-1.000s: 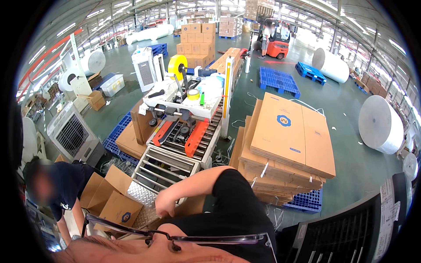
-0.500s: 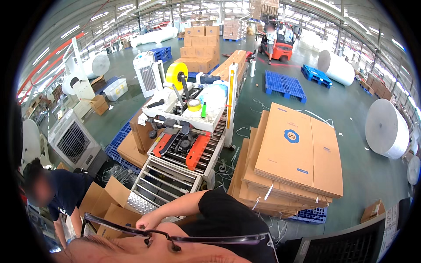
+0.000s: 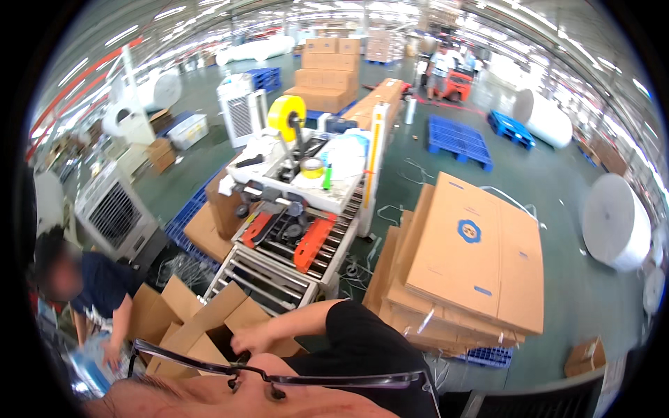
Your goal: The person packs boxes with smaller packaged products at a manufacturing workstation, folding box flaps and placing the packed boxes onto a conveyor belt.
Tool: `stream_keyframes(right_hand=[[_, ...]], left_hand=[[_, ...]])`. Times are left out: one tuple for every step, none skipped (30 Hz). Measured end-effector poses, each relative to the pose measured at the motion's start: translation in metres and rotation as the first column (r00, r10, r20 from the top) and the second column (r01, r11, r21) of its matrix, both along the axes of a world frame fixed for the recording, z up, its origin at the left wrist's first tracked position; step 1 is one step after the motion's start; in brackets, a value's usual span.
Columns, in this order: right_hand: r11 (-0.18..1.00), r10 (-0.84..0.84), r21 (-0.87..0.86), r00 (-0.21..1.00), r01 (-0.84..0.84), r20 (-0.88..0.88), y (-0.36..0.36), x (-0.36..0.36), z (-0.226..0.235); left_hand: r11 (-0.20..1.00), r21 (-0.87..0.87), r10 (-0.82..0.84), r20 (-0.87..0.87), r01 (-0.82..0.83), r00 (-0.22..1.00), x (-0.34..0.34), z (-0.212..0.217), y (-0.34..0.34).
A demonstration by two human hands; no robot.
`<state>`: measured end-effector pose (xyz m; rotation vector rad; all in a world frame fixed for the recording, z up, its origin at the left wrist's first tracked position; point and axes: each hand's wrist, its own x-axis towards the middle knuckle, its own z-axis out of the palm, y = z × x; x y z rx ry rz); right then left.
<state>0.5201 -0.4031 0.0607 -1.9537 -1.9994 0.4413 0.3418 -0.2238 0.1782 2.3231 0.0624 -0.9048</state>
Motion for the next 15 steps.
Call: stream_keyframes(right_hand=[[0.99, -0.092, 0.106, 0.996, 0.092, -0.003, 0.006, 0.008, 0.024], [0.958, -0.192, 0.213, 0.981, 0.192, -0.023, 0.012, 0.017, 0.049], [0.9, -0.43, 0.115, 0.899, 0.421, 0.08, 0.012, 0.021, 0.096], [0.66, -0.65, 0.616, 0.738, 0.43, 0.182, 0.01, 0.036, 0.079], [0.669, -0.7, 0.573, 0.66, 0.473, 0.273, 0.003, 0.054, 0.062], [0.751, -0.647, 0.375, 0.722, 0.544, 0.247, -0.006, 0.062, 0.049], [0.744, -0.614, 0.492, 0.752, 0.451, 0.239, -0.012, 0.054, 0.033], [0.774, -0.521, 0.535, 0.821, 0.338, 0.234, -0.027, 0.045, 0.018], [0.779, -0.46, 0.585, 0.84, 0.225, 0.289, -0.038, 0.038, -0.001], [0.904, -0.346, 0.335, 0.916, 0.266, 0.204, -0.049, 0.028, -0.022], [0.93, -0.32, 0.244, 0.932, 0.275, 0.169, -0.055, 0.04, -0.037], [0.955, -0.278, 0.145, 0.953, 0.26, 0.121, -0.053, 0.04, -0.04], [0.97, -0.242, 0.053, 0.967, 0.239, 0.081, -0.044, 0.043, -0.043], [0.931, -0.352, 0.107, 0.936, 0.35, 0.003, -0.033, 0.059, -0.058], [0.794, -0.357, 0.37, 0.863, 0.482, -0.357, -0.022, 0.078, -0.082]], left_hand=[[0.999, 0.043, 0.022, -0.026, -0.021, 0.999, 0.0, 0.0, 0.002], [0.993, 0.108, 0.053, -0.034, -0.049, 0.998, 0.009, -0.005, 0.01], [0.98, 0.174, 0.096, -0.001, -0.095, 0.995, 0.013, -0.015, 0.015], [0.958, 0.268, 0.062, 0.165, -0.106, 0.984, 0.018, -0.046, 0.016], [0.922, 0.358, 0.027, 0.316, -0.146, 0.948, 0.02, -0.076, 0.015], [0.903, 0.362, 0.039, 0.467, -0.231, 0.884, 0.01, -0.1, 0.012], [0.874, 0.362, 0.041, 0.61, -0.325, 0.791, -0.007, -0.117, 0.008], [0.839, 0.354, 0.024, 0.734, -0.413, 0.679, -0.017, -0.133, 0.008], [0.806, 0.362, 0.014, 0.779, -0.468, 0.627, -0.019, -0.138, 0.011], [0.773, 0.368, 0.004, 0.812, -0.517, 0.584, -0.023, -0.144, 0.008], [0.738, 0.371, -0.01, 0.841, -0.563, 0.54, -0.026, -0.152, 0.005], [0.787, 0.342, 0.094, 0.756, -0.514, 0.648, -0.029, -0.164, 0.015], [0.785, 0.345, 0.134, 0.716, -0.514, 0.685, -0.033, -0.167, 0.028], [0.793, 0.339, 0.163, 0.682, -0.506, 0.713, -0.028, -0.167, 0.04], [0.804, 0.331, 0.19, 0.643, -0.493, 0.742, -0.025, -0.164, 0.055]])
